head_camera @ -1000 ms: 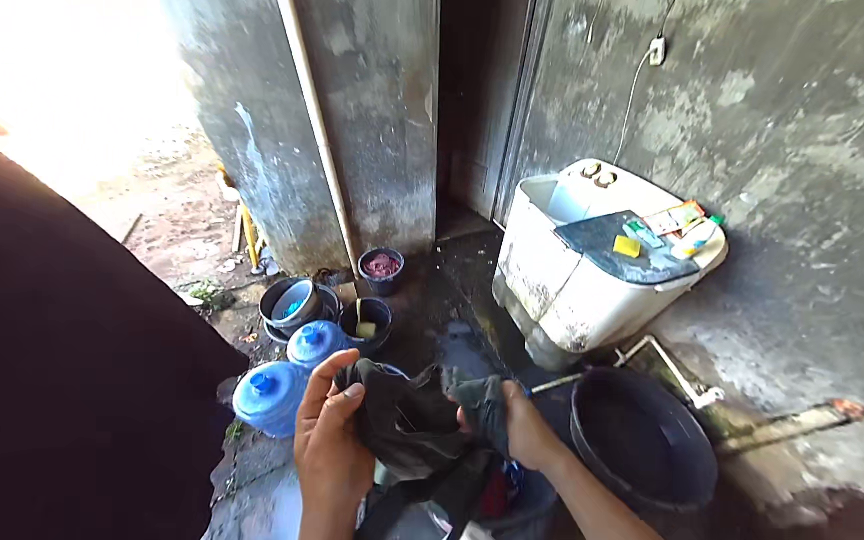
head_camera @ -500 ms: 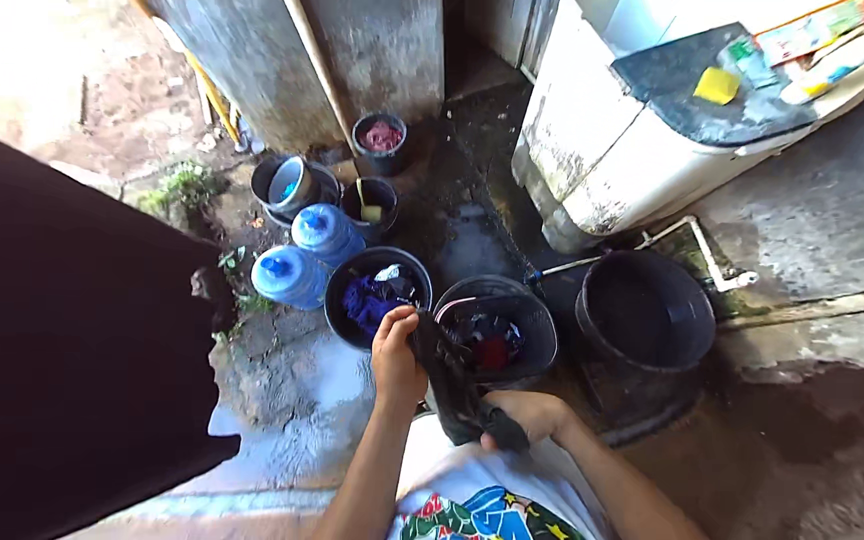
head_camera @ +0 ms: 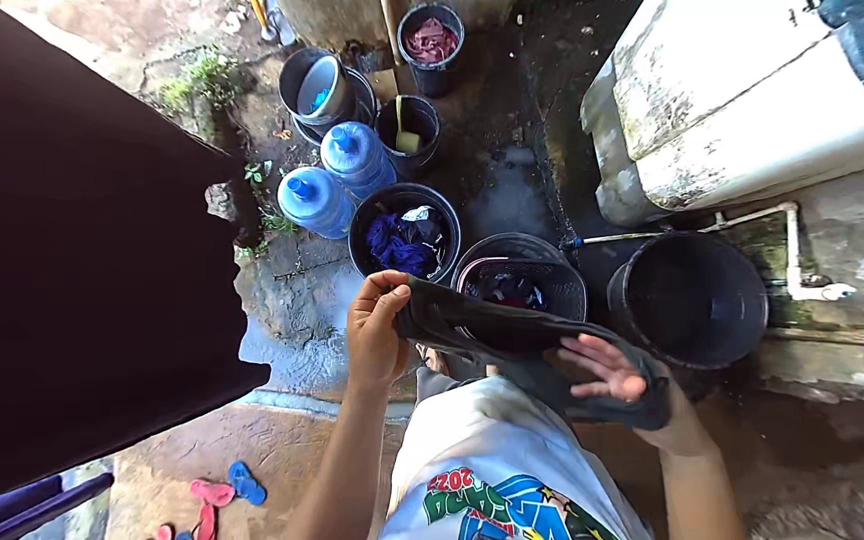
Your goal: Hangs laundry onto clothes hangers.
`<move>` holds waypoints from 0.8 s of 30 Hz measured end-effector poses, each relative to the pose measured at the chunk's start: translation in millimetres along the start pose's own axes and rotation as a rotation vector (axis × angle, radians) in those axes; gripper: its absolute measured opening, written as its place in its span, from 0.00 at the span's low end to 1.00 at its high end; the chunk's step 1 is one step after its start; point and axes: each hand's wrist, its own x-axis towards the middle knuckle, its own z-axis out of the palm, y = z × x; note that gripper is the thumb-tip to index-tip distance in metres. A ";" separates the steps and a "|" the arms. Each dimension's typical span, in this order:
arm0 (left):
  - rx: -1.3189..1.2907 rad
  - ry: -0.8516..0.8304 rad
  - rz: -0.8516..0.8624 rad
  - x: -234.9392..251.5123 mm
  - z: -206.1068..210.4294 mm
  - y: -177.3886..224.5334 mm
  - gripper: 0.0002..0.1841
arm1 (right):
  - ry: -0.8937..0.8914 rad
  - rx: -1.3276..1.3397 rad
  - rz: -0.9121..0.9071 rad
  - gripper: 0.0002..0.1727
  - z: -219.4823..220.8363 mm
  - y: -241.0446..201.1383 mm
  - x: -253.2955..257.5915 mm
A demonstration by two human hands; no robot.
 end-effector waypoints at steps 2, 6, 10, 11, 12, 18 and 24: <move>0.023 -0.033 0.052 6.2 -1.6 7.7 0.09 | 0.116 -0.044 -0.148 0.21 -6.1 -15.3 -2.1; 0.016 -0.062 0.128 13.6 -7.2 24.0 0.09 | 0.112 -0.133 -0.302 0.20 -18.5 -43.0 -7.9; 0.018 -0.100 0.184 22.7 1.7 47.5 0.10 | -0.005 0.067 -0.385 0.23 -6.9 -72.5 -1.0; 0.037 -0.115 0.210 23.4 6.8 55.3 0.09 | -0.026 0.132 -0.398 0.22 0.6 -80.4 1.5; 0.067 -0.127 0.243 24.3 12.9 64.8 0.09 | -0.051 0.200 -0.408 0.20 8.5 -90.0 5.6; -0.074 -0.170 0.492 49.3 82.1 137.8 0.09 | -0.526 0.164 -0.647 0.26 47.6 -214.7 75.9; -0.174 -0.213 0.597 53.5 136.0 215.3 0.10 | -0.133 -0.248 -1.055 0.23 108.5 -362.4 131.0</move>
